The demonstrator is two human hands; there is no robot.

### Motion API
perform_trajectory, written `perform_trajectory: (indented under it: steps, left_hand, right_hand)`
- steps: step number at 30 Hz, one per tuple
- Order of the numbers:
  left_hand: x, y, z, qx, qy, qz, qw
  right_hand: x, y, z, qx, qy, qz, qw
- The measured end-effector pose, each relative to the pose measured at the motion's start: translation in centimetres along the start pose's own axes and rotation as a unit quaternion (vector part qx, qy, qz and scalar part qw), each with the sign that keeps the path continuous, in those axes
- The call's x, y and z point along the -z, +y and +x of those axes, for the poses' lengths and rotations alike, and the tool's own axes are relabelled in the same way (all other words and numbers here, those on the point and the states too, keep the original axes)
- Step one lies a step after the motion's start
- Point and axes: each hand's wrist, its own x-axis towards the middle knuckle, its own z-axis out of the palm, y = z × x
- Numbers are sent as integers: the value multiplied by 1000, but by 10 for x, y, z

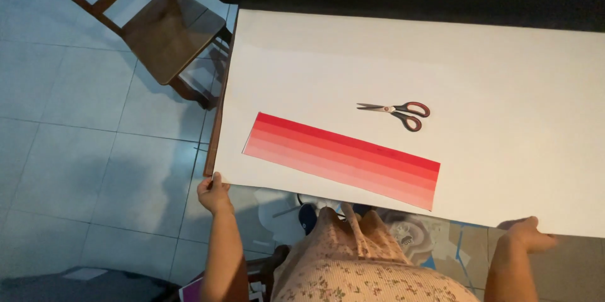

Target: Cutting a printed strip of sublimation paper using scissors on a work table.

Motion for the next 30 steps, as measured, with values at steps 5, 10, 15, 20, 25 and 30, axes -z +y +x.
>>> perform_trajectory:
  steps: [5,10,15,20,25,30]
  left_hand:
    - [0,21,-3,-33,7,69,997]
    - [-1,27,-2,-40,20,106,993]
    - [1,25,-6,-61,34,133,989]
    - [-5,11,10,-191,38,256,947]
    - [-35,28,2,-403,67,415,813]
    - [-104,63,-10,-425,-149,453,769]
  right_hand:
    - [-27,43,70,-50,26,196,979]
    - [-22,43,71,31,60,87,994]
    - [-18,47,68,41,33,83,995]
    - [-17,51,70,53,50,64,995]
    - [-15,47,61,28,21,57,998]
    - [-14,41,133,160,-193,-536,806]
